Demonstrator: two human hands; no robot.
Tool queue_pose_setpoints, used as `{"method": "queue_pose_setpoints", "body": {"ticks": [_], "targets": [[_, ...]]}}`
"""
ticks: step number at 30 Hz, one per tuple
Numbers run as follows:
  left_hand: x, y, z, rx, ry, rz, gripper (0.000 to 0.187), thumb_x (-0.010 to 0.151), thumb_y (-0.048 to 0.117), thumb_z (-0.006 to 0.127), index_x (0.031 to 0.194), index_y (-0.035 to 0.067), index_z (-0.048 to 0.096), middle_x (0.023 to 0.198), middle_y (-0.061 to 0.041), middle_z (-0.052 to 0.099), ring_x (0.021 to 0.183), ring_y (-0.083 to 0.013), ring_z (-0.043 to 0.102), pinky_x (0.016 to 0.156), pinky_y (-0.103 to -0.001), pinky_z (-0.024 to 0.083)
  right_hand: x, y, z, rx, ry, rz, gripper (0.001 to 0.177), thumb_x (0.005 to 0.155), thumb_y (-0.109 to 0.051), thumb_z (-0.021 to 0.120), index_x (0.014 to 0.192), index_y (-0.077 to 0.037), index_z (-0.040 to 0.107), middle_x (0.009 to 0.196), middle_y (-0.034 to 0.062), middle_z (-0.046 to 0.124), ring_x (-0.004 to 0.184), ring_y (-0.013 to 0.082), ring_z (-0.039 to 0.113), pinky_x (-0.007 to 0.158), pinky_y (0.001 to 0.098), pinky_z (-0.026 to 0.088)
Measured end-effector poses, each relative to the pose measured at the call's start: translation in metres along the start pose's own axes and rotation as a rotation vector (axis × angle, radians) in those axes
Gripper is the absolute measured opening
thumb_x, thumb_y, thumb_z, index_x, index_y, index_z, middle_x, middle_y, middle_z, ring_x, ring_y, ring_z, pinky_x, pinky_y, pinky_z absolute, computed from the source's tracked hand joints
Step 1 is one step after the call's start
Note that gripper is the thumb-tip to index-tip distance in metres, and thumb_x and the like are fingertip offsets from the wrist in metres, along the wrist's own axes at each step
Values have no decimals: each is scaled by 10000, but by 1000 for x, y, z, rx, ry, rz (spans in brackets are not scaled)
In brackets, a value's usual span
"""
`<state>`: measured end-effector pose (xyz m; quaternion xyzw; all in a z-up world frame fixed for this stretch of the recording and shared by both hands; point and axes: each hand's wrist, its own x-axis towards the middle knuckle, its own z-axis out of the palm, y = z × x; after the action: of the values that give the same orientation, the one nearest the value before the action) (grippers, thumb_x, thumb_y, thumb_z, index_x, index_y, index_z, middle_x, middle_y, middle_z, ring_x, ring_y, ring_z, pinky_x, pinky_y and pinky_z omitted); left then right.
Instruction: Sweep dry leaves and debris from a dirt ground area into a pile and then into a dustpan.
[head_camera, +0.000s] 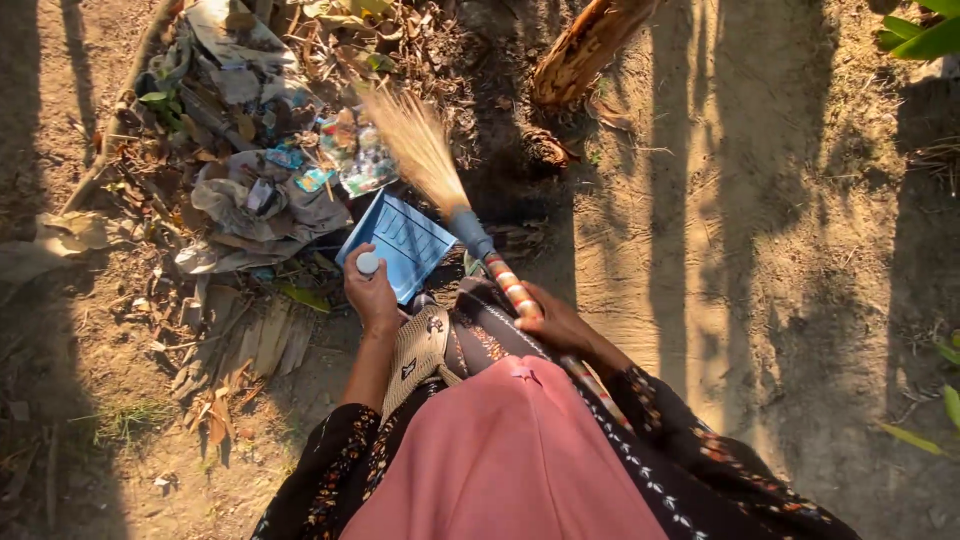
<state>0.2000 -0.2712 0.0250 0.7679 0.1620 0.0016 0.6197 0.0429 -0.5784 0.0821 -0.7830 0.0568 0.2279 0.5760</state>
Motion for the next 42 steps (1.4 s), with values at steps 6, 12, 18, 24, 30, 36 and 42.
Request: {"method": "queue_pose_setpoints", "body": {"ticks": [6, 12, 18, 24, 30, 36, 42], "targets": [[-19, 27, 19, -13, 69, -34, 292, 927, -73, 683, 1194, 40, 647, 1194, -49, 657, 1051, -159, 634, 920, -306, 523, -6, -81, -70, 69, -29, 685, 949, 811, -345, 731, 1622, -288, 239, 985, 134, 585, 700, 278, 597, 630, 417, 519], [-18, 29, 40, -120, 64, 47, 298, 934, -72, 684, 1208, 42, 650, 1172, -49, 675, 1024, -143, 633, 918, -296, 520, 64, -11, -57, 282, -53, 462, 726, 831, -213, 716, 1482, -106, 413, 968, 116, 625, 671, 162, 609, 567, 313, 527], [2, 35, 64, -228, 58, 86, 267, 924, -75, 693, 1159, 47, 654, 1230, -54, 668, 1096, -140, 634, 972, -292, 515, 15, 38, -99, -54, -36, -151, 819, 942, -215, 838, 1583, -48, 355, 1253, 160, 629, 1044, 204, 615, 824, 362, 505], [3, 61, 86, -204, 48, 74, 257, 947, -66, 695, 1172, 52, 651, 1177, -32, 660, 1074, -133, 627, 956, -293, 510, 44, -28, -150, -109, 77, 678, 728, 837, -225, 734, 1480, -143, 402, 1022, 150, 644, 653, 227, 643, 546, 364, 585], [-4, 57, 78, -180, 69, 42, 244, 968, -46, 684, 1188, 54, 642, 1129, -11, 649, 1015, -122, 615, 896, -283, 513, 132, 39, -143, 188, 52, 647, 623, 897, -215, 708, 1432, -46, 437, 988, 167, 632, 647, 210, 633, 553, 340, 558], [-1, 48, 82, -110, 62, 52, 259, 951, -55, 680, 1187, 46, 644, 1220, -52, 667, 1074, -142, 639, 940, -294, 518, 69, -40, -140, 174, -13, 393, 830, 817, -249, 718, 1540, -151, 322, 1002, 115, 637, 622, 174, 624, 554, 331, 565], [-1, 39, 87, -62, 81, 26, 279, 929, -74, 686, 1178, 47, 653, 1289, -95, 669, 1124, -171, 640, 977, -312, 510, 99, -2, -185, 177, 159, 467, 730, 820, -229, 713, 1476, -107, 419, 955, 105, 621, 664, 191, 602, 548, 342, 539]]}}
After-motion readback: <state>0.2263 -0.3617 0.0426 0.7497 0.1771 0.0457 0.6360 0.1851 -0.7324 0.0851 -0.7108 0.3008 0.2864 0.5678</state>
